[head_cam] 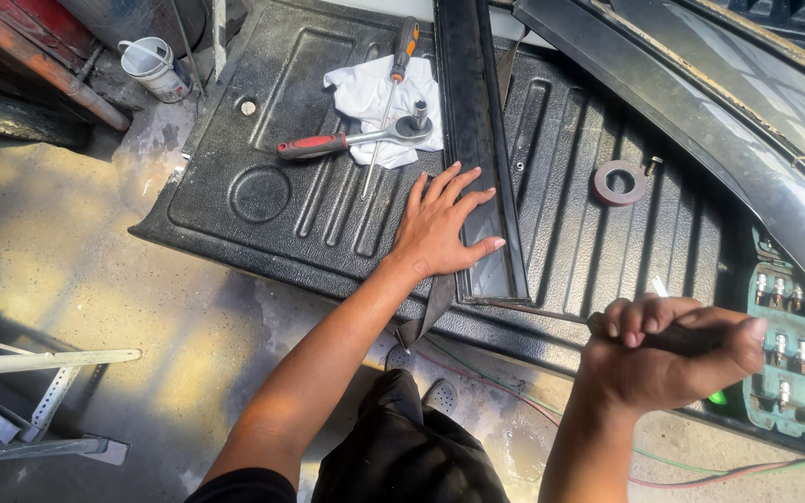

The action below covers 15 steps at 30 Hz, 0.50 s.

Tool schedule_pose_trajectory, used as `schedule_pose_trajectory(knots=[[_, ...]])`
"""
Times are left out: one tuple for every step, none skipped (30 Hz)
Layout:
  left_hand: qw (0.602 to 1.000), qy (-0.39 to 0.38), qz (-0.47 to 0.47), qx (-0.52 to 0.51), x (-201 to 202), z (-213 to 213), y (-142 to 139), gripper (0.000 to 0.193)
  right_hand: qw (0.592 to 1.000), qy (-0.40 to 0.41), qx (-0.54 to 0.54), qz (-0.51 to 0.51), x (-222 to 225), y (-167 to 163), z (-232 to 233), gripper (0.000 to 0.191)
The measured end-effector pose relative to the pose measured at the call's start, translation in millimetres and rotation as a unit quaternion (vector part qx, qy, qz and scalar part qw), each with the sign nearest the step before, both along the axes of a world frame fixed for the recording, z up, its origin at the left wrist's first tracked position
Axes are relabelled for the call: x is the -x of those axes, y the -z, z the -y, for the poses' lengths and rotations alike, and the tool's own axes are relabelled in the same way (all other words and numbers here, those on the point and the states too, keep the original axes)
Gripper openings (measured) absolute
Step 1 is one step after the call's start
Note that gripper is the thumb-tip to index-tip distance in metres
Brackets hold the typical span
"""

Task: The person uses a flathead screwdriver to scrape and pry along the edges of a black plastic trim piece placed on a truck bed liner. They repeatedly reposition the trim and work along different edges to remove material or separate layers.

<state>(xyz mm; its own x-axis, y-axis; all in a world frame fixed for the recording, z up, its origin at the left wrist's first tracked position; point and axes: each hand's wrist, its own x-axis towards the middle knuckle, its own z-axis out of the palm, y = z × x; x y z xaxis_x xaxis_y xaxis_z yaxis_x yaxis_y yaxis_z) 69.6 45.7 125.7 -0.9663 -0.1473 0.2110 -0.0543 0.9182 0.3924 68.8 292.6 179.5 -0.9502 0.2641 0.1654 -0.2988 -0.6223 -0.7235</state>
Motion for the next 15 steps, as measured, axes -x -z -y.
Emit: schedule_pose_trajectory(knots=[[1.000,-0.001,0.004,0.000,-0.2,-0.2,-0.1,0.075,1.000,-0.004,0.005,0.015,-0.3,-0.3,-0.1,0.051],[1.000,-0.001,0.006,0.000,-0.2,-0.3,-0.3,0.075,1.000,-0.002,0.004,0.018,-0.9,-0.8,-0.6,0.051],[1.000,0.000,0.004,-0.003,-0.3,-0.3,-0.5,0.075,1.000,0.001,0.002,0.021,-1.1,-1.1,-0.2,0.052],[1.000,0.001,0.001,-0.006,-0.5,-0.5,-0.7,0.076,1.000,0.008,-0.004,0.013,-1.7,-1.8,-0.4,0.052],[1.000,-0.001,-0.003,-0.005,-0.4,-0.2,-1.0,0.076,1.000,0.013,-0.006,0.003,-1.5,-2.1,0.2,0.053],[1.000,-0.001,-0.001,0.000,-0.3,0.1,-1.3,0.076,1.000,0.014,-0.007,0.004,-1.7,-2.8,0.4,0.052],[1.000,-0.002,0.005,0.001,-0.1,0.1,-1.3,0.075,1.000,0.014,-0.013,0.008,-1.3,-3.1,0.9,0.052],[1.000,-0.003,0.011,-0.001,0.1,0.1,-1.3,0.075,1.000,0.014,-0.021,0.012,-1.1,-3.5,1.2,0.052],[1.000,-0.001,0.009,-0.002,0.5,0.1,-1.3,0.075,1.000,0.005,-0.014,0.027,-0.7,-3.7,1.3,0.053],[1.000,0.001,0.004,-0.003,0.9,-0.1,-1.0,0.075,0.999,-0.003,-0.007,0.039,-0.1,-3.6,1.6,0.053],[1.000,0.001,-0.004,0.000,1.4,0.0,-0.8,0.075,0.999,-0.014,0.003,0.048,0.3,-3.6,1.6,0.054],[1.000,0.001,-0.003,0.002,2.0,0.0,-0.5,0.075,0.999,-0.006,0.005,0.044,0.9,-3.4,1.7,0.054],[1.000,0.000,0.001,0.002,1.9,-0.3,-0.2,0.075,0.999,0.001,0.004,0.044,1.1,-3.4,1.5,0.055],[1.000,-0.003,0.007,-0.001,1.8,-0.5,0.0,0.074,0.999,0.006,0.001,0.046,1.4,-3.4,1.4,0.055],[1.000,-0.004,0.003,0.000,1.5,-0.5,0.1,0.074,0.999,-0.005,-0.005,0.043,1.7,-3.6,1.3,0.055]])
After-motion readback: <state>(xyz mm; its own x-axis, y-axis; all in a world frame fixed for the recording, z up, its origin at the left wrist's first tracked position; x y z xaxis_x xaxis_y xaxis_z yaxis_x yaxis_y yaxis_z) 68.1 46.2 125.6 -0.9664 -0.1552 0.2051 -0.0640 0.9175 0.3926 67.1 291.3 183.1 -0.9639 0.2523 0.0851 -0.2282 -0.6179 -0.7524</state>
